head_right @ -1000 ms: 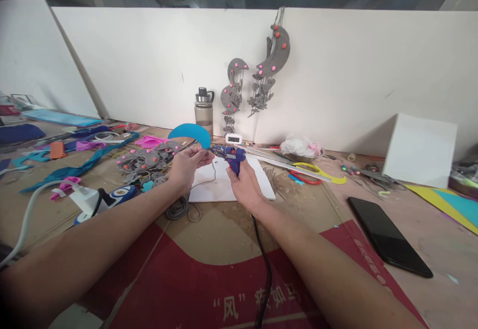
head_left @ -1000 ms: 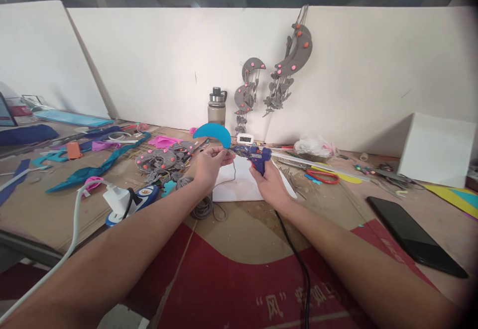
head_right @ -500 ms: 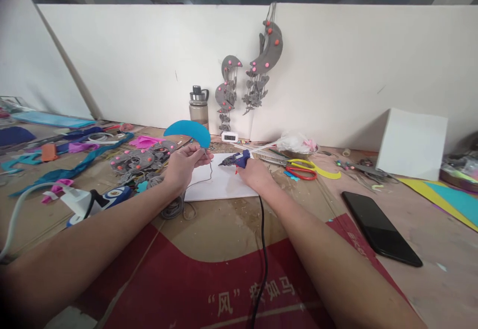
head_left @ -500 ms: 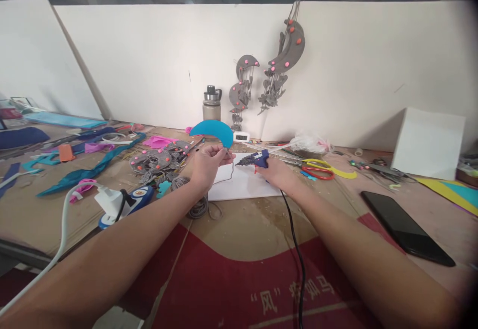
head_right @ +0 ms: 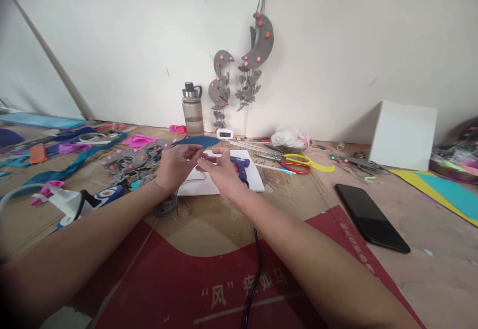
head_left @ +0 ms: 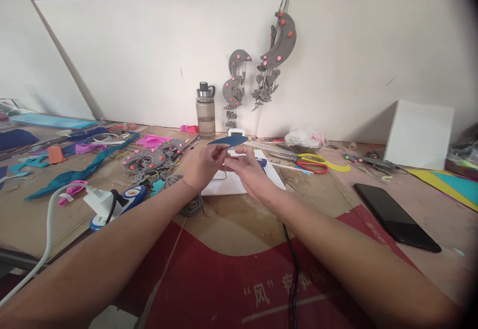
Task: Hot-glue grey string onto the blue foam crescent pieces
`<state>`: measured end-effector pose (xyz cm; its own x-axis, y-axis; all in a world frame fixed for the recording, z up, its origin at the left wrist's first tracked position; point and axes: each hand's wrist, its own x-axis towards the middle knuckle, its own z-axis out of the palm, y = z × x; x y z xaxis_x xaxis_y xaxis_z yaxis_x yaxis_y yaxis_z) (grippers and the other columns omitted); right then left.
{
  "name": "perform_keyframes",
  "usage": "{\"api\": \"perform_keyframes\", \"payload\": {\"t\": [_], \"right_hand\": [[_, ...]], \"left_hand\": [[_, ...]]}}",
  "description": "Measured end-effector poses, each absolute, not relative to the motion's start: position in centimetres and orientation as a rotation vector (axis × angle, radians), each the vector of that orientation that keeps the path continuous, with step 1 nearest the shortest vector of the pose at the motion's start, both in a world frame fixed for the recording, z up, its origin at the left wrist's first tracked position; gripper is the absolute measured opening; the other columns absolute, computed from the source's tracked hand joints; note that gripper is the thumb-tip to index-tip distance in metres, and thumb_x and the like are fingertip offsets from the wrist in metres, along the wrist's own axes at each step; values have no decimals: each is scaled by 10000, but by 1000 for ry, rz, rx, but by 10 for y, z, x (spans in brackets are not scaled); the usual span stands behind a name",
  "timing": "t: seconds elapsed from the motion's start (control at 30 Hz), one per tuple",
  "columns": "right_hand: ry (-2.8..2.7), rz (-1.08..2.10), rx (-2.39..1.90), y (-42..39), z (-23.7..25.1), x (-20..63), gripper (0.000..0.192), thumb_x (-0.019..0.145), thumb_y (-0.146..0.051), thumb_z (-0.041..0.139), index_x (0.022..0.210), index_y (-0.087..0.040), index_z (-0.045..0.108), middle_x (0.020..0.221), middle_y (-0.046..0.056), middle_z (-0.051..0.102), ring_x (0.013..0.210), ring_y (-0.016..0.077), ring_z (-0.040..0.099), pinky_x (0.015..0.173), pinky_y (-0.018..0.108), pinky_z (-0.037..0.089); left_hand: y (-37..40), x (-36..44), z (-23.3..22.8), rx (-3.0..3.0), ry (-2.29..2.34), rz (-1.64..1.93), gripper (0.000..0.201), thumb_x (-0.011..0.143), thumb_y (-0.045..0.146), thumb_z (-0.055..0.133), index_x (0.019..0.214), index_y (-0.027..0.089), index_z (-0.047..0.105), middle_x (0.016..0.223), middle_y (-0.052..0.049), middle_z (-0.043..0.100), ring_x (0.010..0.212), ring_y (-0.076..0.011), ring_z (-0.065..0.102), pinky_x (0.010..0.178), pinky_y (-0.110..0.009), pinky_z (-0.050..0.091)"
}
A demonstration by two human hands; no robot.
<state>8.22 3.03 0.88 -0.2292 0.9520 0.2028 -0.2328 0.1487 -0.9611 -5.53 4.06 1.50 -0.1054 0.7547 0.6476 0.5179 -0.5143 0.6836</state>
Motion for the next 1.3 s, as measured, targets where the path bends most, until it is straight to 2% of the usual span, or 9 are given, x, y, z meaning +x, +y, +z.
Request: {"api": "perform_keyframes", "payload": {"t": [0.1, 0.2, 0.33, 0.47, 0.63, 0.87, 1.1, 1.3], "right_hand": [[-1288, 1362, -819, 30, 8, 84, 346, 700, -367, 664, 929, -264, 425, 793, -46, 555, 619, 102, 518, 636, 298, 455], [-1370, 1178, -836, 33, 8, 90, 224, 748, -415, 620, 841, -242, 511, 755, -35, 527, 637, 105, 477, 553, 247, 378], [-1440, 965, -824, 39, 4, 96, 231, 774, -458, 597, 778, -227, 580, 695, -29, 500, 641, 112, 429, 556, 249, 332], [-1399, 889, -874, 43, 1, 98, 247, 766, -467, 604, 767, -220, 612, 650, -32, 491, 604, 113, 384, 557, 259, 311], [-1343, 906, -912, 47, 0, 99, 255, 739, -462, 630, 737, -208, 626, 669, -29, 547, 612, 113, 411, 589, 265, 333], [-1298, 957, -839, 48, 0, 99, 204, 720, -381, 647, 781, -191, 688, 775, 6, 662, 734, 143, 544, 734, 293, 422], [-1281, 965, -887, 44, 7, 99, 175, 698, -360, 634, 731, -192, 670, 745, -3, 655, 722, 139, 556, 735, 287, 436], [-1262, 1021, -873, 42, 9, 98, 184, 690, -367, 641, 713, -185, 643, 721, -7, 629, 685, 124, 532, 712, 278, 424]], "left_hand": [[36, -50, 18, 1831, 1297, 1655, 166, 751, 293, 653, 865, 175, 670, 784, -34, 709, 650, -159, 669, 634, -266, 526], [32, -44, 22, 1634, 1139, 1628, 201, 751, 324, 655, 849, 152, 621, 782, -33, 694, 623, -153, 665, 560, -265, 541], [34, -41, 21, 1451, 1002, 1570, 197, 733, 311, 673, 781, 137, 592, 727, -33, 667, 695, -179, 685, 570, -271, 556], [36, -40, 16, 1330, 927, 1524, 222, 712, 301, 701, 791, 133, 579, 769, -48, 678, 704, -171, 690, 590, -261, 548], [33, -36, 17, 1258, 884, 1464, 243, 697, 297, 723, 779, 122, 576, 771, -69, 688, 701, -169, 691, 594, -248, 531], [30, -32, 19, 1176, 853, 1439, 198, 695, 248, 720, 756, 115, 585, 720, -46, 674, 672, -153, 683, 599, -242, 521], [31, -34, 16, 1147, 783, 1363, 225, 684, 278, 739, 738, 129, 579, 763, -62, 700, 698, -159, 691, 595, -233, 502], [33, -37, 14, 1098, 730, 1335, 149, 722, 239, 700, 771, 123, 619, 784, -78, 714, 719, -161, 698, 615, -226, 512]]}}
